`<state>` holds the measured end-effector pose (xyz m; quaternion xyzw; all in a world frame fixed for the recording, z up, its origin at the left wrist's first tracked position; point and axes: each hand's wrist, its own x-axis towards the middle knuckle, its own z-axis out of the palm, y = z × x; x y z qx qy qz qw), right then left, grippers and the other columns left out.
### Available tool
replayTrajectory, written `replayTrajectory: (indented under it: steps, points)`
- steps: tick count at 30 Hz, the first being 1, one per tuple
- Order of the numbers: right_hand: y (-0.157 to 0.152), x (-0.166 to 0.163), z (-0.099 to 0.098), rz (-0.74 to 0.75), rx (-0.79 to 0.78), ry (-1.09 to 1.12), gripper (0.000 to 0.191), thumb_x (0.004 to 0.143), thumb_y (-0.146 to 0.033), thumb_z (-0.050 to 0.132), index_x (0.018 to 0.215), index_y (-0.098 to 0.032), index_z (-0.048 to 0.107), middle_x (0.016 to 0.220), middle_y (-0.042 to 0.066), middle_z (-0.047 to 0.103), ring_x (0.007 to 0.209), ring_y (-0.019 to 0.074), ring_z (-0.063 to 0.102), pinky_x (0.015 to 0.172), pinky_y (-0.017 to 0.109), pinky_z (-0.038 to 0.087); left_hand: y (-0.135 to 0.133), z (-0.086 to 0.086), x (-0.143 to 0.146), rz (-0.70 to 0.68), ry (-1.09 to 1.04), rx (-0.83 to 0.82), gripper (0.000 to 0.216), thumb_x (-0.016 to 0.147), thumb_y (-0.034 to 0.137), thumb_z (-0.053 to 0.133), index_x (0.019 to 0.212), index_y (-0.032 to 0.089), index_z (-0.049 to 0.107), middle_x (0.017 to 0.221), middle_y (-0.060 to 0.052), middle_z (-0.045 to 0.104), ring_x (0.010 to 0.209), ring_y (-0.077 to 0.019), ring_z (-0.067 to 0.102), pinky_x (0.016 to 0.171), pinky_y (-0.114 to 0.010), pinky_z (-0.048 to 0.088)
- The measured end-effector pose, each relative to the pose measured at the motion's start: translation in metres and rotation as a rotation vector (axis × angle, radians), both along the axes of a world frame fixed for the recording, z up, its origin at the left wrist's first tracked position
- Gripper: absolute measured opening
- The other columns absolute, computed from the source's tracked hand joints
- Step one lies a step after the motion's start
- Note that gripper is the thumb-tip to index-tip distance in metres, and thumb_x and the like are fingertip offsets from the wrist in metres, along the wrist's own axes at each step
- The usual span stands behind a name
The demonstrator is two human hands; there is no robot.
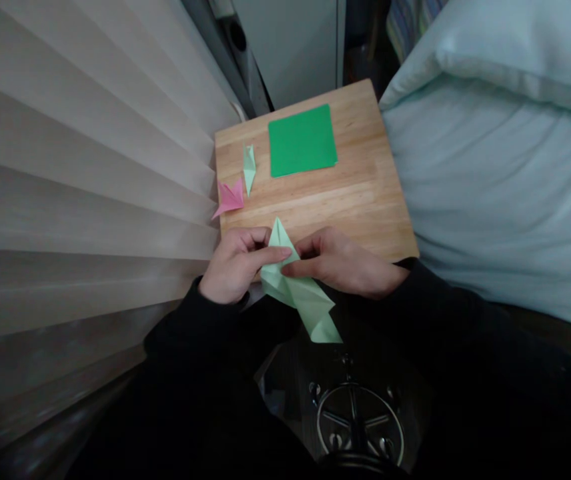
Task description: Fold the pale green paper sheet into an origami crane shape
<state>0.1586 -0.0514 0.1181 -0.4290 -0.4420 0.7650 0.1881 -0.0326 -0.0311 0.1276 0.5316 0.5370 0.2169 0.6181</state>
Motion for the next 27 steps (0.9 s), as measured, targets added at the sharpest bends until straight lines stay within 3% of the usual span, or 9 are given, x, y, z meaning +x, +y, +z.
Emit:
replayTrajectory:
  steps: [6,10,15,20,24,27]
  points:
    - [0.002,0.002,0.003,-0.064,0.033,-0.040,0.020,0.078,-0.044,0.078,0.076,-0.024,0.077,0.074,0.001,0.072,0.060,0.0159,0.059,0.056,0.031,0.046,-0.001,0.005,0.004,-0.056,-0.023,0.172,0.037,0.083,0.046,0.074,0.067,0.020,0.053,0.062,0.004,0.047,0.059,-0.0110,0.042,0.053,-0.025,0.033]
    - [0.005,0.003,-0.003,-0.096,0.207,-0.115,0.033,0.086,-0.054,0.070,0.073,-0.023,0.072,0.076,0.002,0.071,0.066,0.0182,0.062,0.061,0.033,0.049,0.000,0.004,0.003,-0.039,0.046,0.291,0.034,0.087,0.038,0.070,0.066,0.020,0.051,0.062,0.004,0.044,0.058,-0.0111,0.040,0.053,-0.025,0.033]
    - [0.003,0.008,0.004,-0.284,0.510,-0.352,0.038,0.090,-0.053,0.068,0.112,-0.022,0.068,0.097,0.007,0.074,0.094,0.0255,0.068,0.085,0.039,0.053,0.002,-0.001,-0.003,0.079,0.350,0.440,0.030,0.087,0.029,0.066,0.064,0.021,0.049,0.062,0.003,0.047,0.060,-0.0129,0.045,0.057,-0.026,0.035]
    - [-0.007,0.003,0.016,-0.110,0.538,-0.368,0.057,0.080,-0.047,0.080,0.127,-0.024,0.058,0.089,0.004,0.075,0.088,0.0271,0.071,0.081,0.038,0.053,0.004,-0.002,-0.005,0.118,0.538,0.519,0.028,0.086,0.027,0.064,0.063,0.021,0.049,0.057,0.004,0.045,0.055,-0.0128,0.043,0.057,-0.028,0.029]
    - [-0.010,0.000,0.011,-0.072,0.589,-0.383,0.038,0.082,-0.027,0.073,0.119,-0.025,0.063,0.090,0.002,0.077,0.087,0.0255,0.072,0.079,0.036,0.052,0.005,-0.003,-0.004,0.098,0.537,0.487,0.031,0.086,0.028,0.064,0.062,0.022,0.047,0.056,0.004,0.043,0.055,-0.0127,0.041,0.057,-0.028,0.026]
    - [-0.006,0.004,0.008,-0.113,0.627,-0.415,0.020,0.084,-0.025,0.068,0.103,-0.024,0.071,0.094,0.004,0.077,0.090,0.0255,0.071,0.080,0.037,0.052,0.005,-0.004,-0.004,0.074,0.487,0.432,0.033,0.086,0.030,0.064,0.060,0.022,0.045,0.056,0.004,0.042,0.056,-0.0128,0.041,0.057,-0.027,0.027]
